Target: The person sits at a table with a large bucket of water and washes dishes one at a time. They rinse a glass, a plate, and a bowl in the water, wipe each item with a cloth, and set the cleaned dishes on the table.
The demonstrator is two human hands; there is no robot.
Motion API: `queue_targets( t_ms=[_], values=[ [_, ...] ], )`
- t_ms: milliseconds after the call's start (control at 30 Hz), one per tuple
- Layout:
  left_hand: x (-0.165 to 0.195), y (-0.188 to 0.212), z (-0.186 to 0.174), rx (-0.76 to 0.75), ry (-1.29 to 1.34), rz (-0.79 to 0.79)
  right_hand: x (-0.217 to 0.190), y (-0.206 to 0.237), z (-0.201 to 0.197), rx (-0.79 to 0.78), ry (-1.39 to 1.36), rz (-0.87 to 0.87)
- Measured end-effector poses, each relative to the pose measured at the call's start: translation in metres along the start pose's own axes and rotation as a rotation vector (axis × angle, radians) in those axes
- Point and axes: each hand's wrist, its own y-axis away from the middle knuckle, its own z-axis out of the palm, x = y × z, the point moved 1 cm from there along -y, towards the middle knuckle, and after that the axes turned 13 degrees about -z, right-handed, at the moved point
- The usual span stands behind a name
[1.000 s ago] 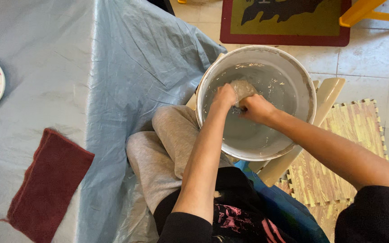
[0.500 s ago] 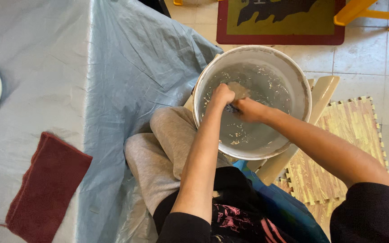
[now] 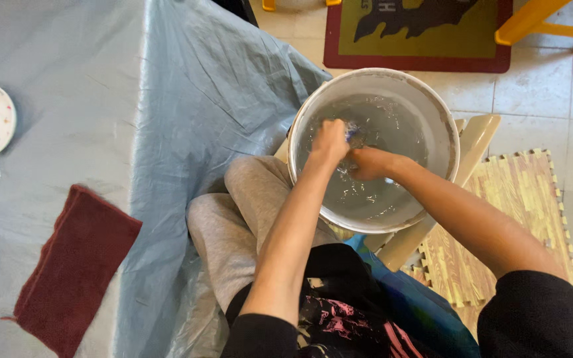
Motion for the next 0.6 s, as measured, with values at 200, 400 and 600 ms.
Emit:
queue_targets(
  t_ms=[200,400,600],
  values=[
    [0.002,0.038,-0.027,0.379,-0.136,0.486,-0.004,0.024,-0.026,-0.061,0.259,0.254],
    [-0.007,0.082,-0.075,0.567,-0.136,0.843,-0.045,0.084,-0.061,0.603,0.189,0.164],
    [0.003,0.102,-0.088,0.608,-0.109,1.075,-0.077,0.1,-0.08,0.914,0.24,-0.043]
  ],
)
